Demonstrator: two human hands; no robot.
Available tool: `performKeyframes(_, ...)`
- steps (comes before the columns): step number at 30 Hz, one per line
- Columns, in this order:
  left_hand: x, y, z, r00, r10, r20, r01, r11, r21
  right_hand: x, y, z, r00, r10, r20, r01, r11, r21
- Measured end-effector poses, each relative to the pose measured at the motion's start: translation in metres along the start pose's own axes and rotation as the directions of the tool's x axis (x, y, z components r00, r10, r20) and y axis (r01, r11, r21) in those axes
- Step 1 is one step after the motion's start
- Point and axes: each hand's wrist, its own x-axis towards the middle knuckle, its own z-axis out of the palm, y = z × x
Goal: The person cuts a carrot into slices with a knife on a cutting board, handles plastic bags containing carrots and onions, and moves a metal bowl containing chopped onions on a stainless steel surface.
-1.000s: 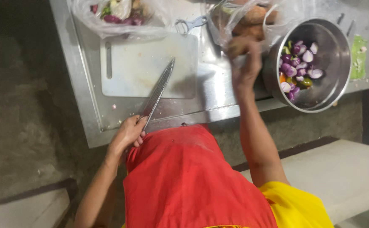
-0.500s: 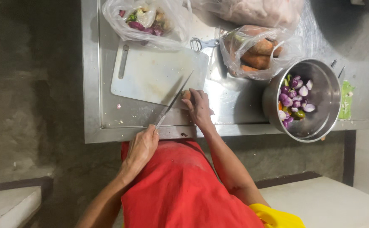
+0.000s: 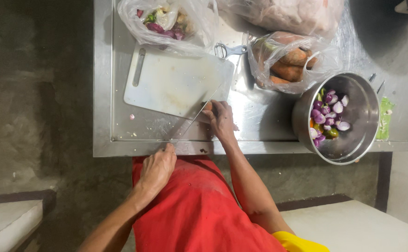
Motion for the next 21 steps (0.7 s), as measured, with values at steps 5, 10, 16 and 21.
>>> performKeyframes(5, 0.013, 0.006, 0.008, 0.998, -0.023, 0.064, 0.019, 0.997, 0.072, -0.003, -0.005, 0.004, 1.0, 0.0, -0.023, -0.001, 1.0, -0.016)
performKeyframes(10, 0.029, 0.0, 0.024, 0.999, 0.007, 0.034, -0.01, 0.995, 0.098, -0.003, -0.008, 0.004, 1.0, -0.002, -0.031, 0.003, 1.0, 0.015)
performKeyframes(16, 0.076, -0.003, 0.049, 1.0, -0.001, 0.008, 0.001, 1.0, 0.027, -0.009, -0.003, 0.01, 0.992, -0.072, -0.101, 0.075, 0.997, 0.029)
performKeyframes(21, 0.066, -0.016, 0.046, 0.994, -0.071, 0.086, 0.076, 0.996, -0.055, -0.004, 0.018, 0.0, 0.992, -0.12, 0.025, 0.119, 0.991, 0.058)
